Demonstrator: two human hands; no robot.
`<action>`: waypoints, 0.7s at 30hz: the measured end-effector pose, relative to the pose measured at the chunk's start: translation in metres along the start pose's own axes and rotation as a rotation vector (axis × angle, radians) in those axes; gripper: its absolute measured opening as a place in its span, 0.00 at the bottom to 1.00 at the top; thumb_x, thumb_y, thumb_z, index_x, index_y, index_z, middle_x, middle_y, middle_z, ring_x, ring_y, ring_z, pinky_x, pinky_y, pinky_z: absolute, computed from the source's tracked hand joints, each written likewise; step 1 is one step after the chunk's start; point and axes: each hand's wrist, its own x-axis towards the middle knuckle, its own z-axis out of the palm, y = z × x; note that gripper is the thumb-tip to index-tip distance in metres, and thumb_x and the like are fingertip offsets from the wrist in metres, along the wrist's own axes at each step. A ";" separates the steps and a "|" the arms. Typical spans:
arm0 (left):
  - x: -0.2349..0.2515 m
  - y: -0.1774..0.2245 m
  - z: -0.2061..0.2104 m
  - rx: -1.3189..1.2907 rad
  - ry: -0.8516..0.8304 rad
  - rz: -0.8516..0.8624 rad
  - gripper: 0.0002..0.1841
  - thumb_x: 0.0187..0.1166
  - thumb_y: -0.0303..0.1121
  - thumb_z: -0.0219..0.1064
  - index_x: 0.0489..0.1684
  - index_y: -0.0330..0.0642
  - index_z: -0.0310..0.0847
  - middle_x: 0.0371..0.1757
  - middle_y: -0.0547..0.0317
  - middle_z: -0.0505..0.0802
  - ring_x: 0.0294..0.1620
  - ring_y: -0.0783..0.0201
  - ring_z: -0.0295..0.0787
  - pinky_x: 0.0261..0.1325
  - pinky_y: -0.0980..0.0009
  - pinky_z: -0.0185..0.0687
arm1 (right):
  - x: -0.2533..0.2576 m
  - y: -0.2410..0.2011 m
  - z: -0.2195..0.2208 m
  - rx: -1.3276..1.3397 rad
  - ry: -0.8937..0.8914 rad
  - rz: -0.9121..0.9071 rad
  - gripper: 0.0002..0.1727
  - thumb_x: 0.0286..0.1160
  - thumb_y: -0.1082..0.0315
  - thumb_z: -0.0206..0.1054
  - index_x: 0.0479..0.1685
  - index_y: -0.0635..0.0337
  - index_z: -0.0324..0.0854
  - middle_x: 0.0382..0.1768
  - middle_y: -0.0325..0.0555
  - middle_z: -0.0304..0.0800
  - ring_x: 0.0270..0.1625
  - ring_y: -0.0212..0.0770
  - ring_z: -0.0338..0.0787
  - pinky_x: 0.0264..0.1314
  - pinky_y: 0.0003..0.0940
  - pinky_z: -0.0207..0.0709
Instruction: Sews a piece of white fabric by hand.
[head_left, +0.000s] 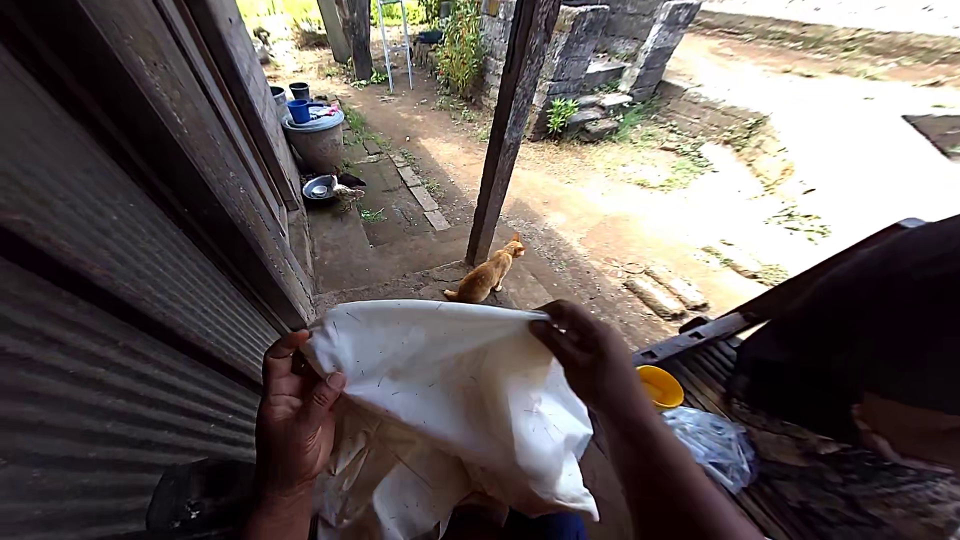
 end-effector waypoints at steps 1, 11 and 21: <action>0.005 0.006 0.003 0.000 -0.057 0.039 0.31 0.70 0.28 0.78 0.73 0.57 0.71 0.62 0.65 0.91 0.59 0.64 0.92 0.61 0.63 0.91 | 0.000 -0.007 -0.016 0.055 0.065 -0.067 0.10 0.85 0.61 0.64 0.46 0.55 0.87 0.40 0.32 0.92 0.43 0.23 0.90 0.51 0.27 0.87; -0.020 -0.032 -0.001 0.133 -0.247 -0.278 0.36 0.68 0.21 0.74 0.81 0.36 0.67 0.69 0.55 0.87 0.62 0.61 0.90 0.65 0.64 0.89 | -0.057 0.044 -0.046 -0.325 -0.036 0.238 0.17 0.81 0.55 0.66 0.42 0.62 0.87 0.33 0.45 0.90 0.36 0.38 0.90 0.42 0.44 0.85; -0.026 -0.034 -0.008 0.140 -0.269 -0.388 0.31 0.77 0.21 0.65 0.83 0.34 0.62 0.63 0.51 0.90 0.57 0.62 0.92 0.63 0.65 0.89 | -0.047 0.040 -0.013 -0.325 -0.026 -0.017 0.12 0.74 0.57 0.70 0.45 0.54 0.91 0.52 0.45 0.92 0.59 0.43 0.89 0.59 0.42 0.83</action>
